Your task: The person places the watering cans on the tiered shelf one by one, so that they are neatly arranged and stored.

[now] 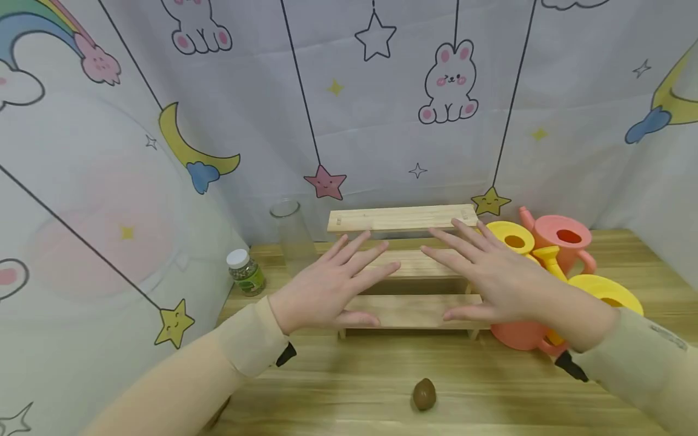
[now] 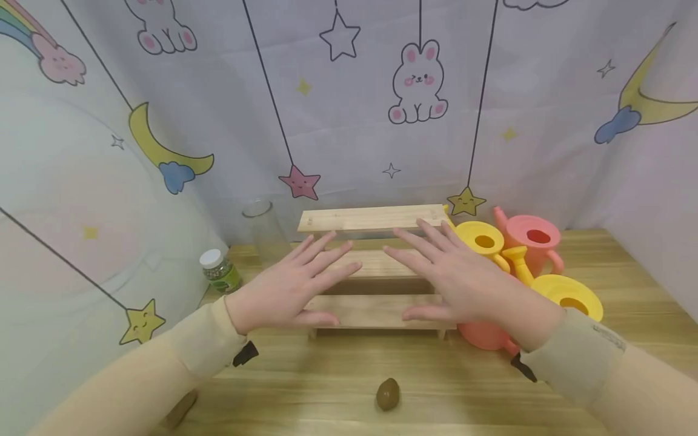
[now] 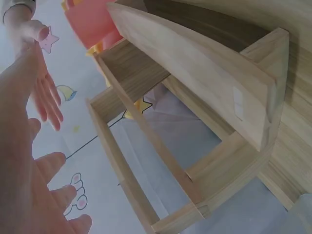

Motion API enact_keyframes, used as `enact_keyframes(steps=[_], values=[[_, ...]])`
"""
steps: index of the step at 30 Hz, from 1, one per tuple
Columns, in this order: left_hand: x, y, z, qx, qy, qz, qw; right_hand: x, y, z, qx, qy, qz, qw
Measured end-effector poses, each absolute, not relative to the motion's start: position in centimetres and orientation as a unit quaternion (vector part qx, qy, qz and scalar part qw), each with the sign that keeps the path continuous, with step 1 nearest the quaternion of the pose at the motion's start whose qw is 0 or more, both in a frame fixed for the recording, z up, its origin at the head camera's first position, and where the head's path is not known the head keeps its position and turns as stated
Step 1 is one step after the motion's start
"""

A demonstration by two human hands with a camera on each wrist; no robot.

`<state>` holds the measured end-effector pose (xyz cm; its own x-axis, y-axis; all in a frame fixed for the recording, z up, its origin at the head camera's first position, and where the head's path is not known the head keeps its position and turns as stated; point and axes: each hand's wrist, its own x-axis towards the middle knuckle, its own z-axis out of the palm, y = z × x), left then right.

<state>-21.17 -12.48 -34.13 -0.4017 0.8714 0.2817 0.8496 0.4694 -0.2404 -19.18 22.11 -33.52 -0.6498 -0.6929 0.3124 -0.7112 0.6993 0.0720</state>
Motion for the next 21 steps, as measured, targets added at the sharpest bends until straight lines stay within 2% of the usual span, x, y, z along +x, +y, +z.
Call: enact_keyframes(steps=[6, 11, 16, 21], values=[[-21.0, -13.1, -34.5, -0.466, -0.854, -0.042, 0.228, -17.7, 24.5, -33.6, 0.336, -0.910, 0.079, 0.231], [-20.8, -14.5, -37.0, -0.366, -0.882, -0.165, 0.247, -15.9, 28.5, -34.5, 0.259, -0.917, 0.143, 0.269], [-20.5, -15.6, -40.4, -0.252, -0.898, -0.279, 0.229, -13.4, 32.2, -36.1, 0.123, -0.935, 0.205, 0.263], [-20.1, -16.0, -43.4, -0.183, -0.900, -0.364, 0.154, -11.4, 34.9, -38.3, -0.001, -0.940, 0.219, 0.262]])
